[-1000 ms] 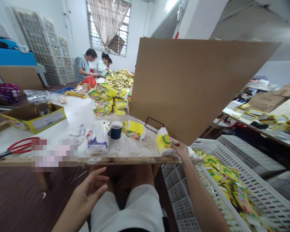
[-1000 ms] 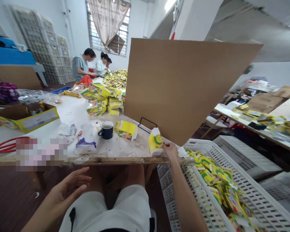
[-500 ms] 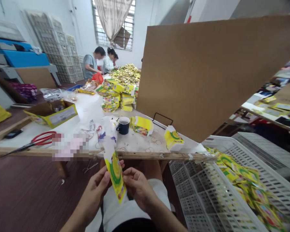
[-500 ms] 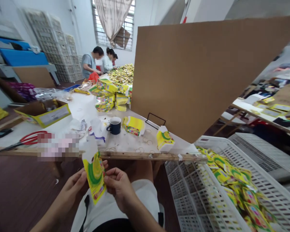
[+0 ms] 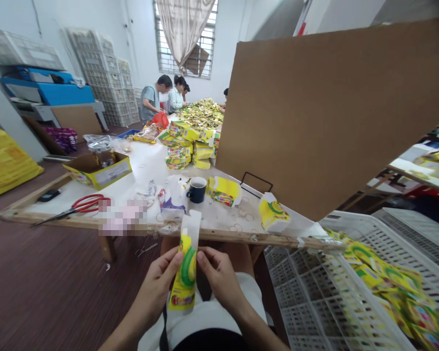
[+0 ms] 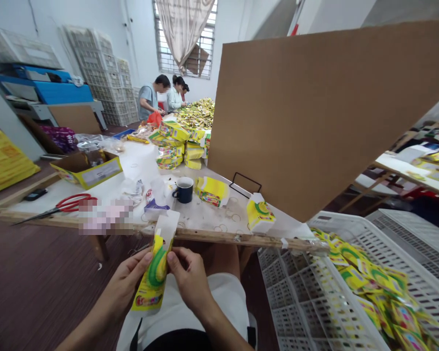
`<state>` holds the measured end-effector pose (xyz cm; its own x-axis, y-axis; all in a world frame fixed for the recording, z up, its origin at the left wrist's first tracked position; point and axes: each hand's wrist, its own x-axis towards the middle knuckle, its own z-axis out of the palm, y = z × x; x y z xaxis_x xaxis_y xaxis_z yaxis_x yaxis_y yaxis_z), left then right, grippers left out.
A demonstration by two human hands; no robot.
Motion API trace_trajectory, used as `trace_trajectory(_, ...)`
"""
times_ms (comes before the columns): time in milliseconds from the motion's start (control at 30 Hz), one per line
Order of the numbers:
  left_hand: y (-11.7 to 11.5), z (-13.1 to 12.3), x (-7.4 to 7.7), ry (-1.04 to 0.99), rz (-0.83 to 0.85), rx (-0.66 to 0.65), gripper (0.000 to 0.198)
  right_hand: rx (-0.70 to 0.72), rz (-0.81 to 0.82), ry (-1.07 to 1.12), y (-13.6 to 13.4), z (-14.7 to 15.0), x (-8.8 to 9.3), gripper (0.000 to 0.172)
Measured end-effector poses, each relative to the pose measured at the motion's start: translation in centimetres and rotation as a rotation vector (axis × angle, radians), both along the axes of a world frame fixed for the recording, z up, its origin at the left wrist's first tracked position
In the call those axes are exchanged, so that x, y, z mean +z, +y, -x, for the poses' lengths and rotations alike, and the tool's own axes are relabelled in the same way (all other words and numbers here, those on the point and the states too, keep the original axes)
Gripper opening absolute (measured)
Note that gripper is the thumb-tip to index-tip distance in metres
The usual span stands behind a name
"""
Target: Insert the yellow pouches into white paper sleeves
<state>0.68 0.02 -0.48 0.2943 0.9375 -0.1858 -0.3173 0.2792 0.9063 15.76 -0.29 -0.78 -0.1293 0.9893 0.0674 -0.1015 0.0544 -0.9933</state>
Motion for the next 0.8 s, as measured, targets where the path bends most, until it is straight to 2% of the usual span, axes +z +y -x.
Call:
trace_trajectory(267,-0.1,-0.5,-0.2,0.107,-0.094,0.021,0.04,-0.131,-0.102,-0.212,-0.3,-0.4,-1.1,0.029)
trace_trajectory(400,0.1,-0.4,-0.5,0.174,-0.174,0.026,0.036,-0.176,-0.089,-0.178,0.2,-0.2,-1.6,0.028)
trace_trajectory(533,0.1,-0.1,-0.2,0.137,-0.179,0.034,0.056,-0.131,-0.069,-0.021,0.2,-0.5,-1.1,0.024)
trace_trajectory(667,0.1,0.1,0.3,0.043,-0.202,-0.097,0.066,-0.07,-0.134,0.071,0.1,-1.5,-0.6,0.046)
trace_trajectory(733,0.1,0.2,0.3,-0.001,-0.194,-0.177,0.059,-0.009,-0.137,0.043,0.2,-2.1,-0.2,0.039)
trace_trajectory(800,0.1,0.2,0.1,-0.044,-0.179,-0.236,0.048,0.037,-0.125,-0.02,0.3,-2.6,0.2,0.024)
